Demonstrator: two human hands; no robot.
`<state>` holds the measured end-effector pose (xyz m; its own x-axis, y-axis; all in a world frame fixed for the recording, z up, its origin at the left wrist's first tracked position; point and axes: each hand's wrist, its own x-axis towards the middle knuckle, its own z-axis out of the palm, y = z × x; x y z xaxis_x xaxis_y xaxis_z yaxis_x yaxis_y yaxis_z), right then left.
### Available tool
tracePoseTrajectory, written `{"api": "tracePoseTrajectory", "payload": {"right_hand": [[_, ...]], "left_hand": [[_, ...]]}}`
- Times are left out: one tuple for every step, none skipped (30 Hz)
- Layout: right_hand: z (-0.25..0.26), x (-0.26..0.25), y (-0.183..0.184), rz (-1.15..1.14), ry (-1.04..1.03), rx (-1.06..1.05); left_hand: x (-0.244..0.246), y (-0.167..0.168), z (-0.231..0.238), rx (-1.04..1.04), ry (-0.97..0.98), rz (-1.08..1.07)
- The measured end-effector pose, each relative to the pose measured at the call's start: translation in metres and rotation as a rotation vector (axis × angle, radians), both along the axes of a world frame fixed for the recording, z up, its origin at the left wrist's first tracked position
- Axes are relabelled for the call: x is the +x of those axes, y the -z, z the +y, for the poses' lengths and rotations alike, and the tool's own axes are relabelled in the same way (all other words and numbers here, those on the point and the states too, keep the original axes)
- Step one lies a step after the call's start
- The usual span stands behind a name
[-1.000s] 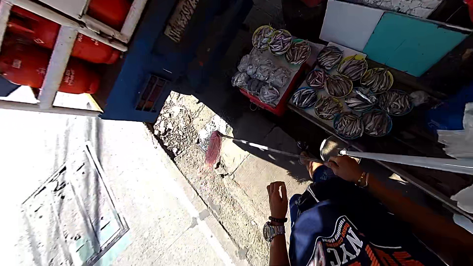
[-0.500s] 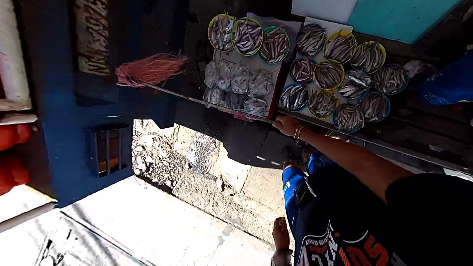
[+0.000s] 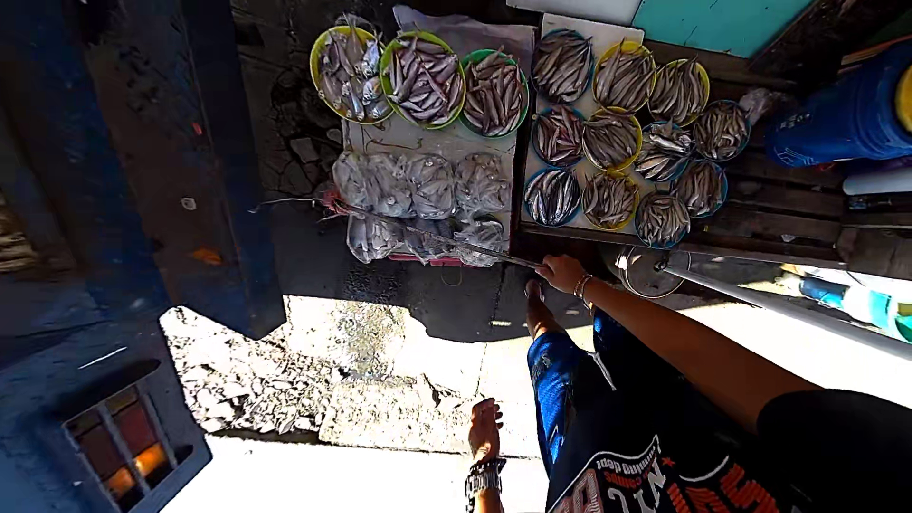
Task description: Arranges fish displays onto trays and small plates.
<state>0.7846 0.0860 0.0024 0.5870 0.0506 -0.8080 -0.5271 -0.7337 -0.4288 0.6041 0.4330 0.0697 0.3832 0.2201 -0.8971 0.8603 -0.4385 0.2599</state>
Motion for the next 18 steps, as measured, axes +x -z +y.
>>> {"api": "tracePoseTrajectory", "payload": {"right_hand": [[-0.001, 0.001, 0.009, -0.008, 0.002, -0.006], [-0.003, 0.002, 0.019, -0.015, -0.004, -0.013], [-0.003, 0.004, 0.028, -0.009, -0.018, -0.017], [-0.001, 0.008, 0.036, 0.005, -0.035, -0.024], [-0.003, 0.014, 0.042, 0.025, -0.047, -0.034], [-0.009, 0.021, 0.047, 0.053, -0.053, -0.049], [-0.013, 0.026, 0.051, 0.091, -0.056, -0.061], [-0.016, 0.032, 0.056, 0.131, -0.057, -0.072], [-0.019, 0.039, 0.062, 0.167, -0.053, -0.083], [-0.023, 0.046, 0.067, 0.2, -0.055, -0.094], [-0.026, 0.051, 0.072, 0.232, -0.064, -0.097], [-0.028, 0.054, 0.077, 0.258, -0.079, -0.093], [-0.029, 0.058, 0.084, 0.279, -0.1, -0.089], [-0.03, 0.063, 0.09, 0.296, -0.118, -0.079], [-0.033, 0.068, 0.097, 0.308, -0.138, -0.065], [-0.036, 0.072, 0.103, 0.318, -0.159, -0.052], [-0.039, 0.076, 0.11, 0.329, -0.178, -0.039], [-0.042, 0.078, 0.117, 0.335, -0.196, -0.025]], "left_hand": [[0.022, -0.005, 0.005, -0.006, -0.032, -0.044], [0.04, -0.009, 0.008, -0.014, -0.052, -0.081], [0.051, -0.012, 0.012, -0.019, -0.058, -0.116], [0.058, -0.011, 0.016, -0.036, -0.05, -0.144], [0.064, -0.006, 0.017, -0.065, -0.034, -0.164], [0.066, 0.0, 0.015, -0.098, -0.018, -0.167], [0.067, 0.005, 0.013, -0.117, 0.0, -0.155], [0.067, 0.011, 0.01, -0.125, 0.028, -0.132], [0.07, 0.018, 0.005, -0.124, 0.059, -0.116], [0.074, 0.024, -0.002, -0.121, 0.103, -0.109], [0.081, 0.029, -0.009, -0.125, 0.158, -0.12], [0.089, 0.034, -0.017, -0.135, 0.21, -0.148], [0.101, 0.037, -0.028, -0.144, 0.249, -0.191], [0.117, 0.043, -0.041, -0.157, 0.27, -0.251], [0.134, 0.049, -0.056, -0.174, 0.279, -0.322], [0.152, 0.055, -0.074, -0.197, 0.271, -0.386], [0.171, 0.061, -0.093, -0.228, 0.253, -0.437], [0.189, 0.066, -0.113, -0.264, 0.24, -0.48]]}}
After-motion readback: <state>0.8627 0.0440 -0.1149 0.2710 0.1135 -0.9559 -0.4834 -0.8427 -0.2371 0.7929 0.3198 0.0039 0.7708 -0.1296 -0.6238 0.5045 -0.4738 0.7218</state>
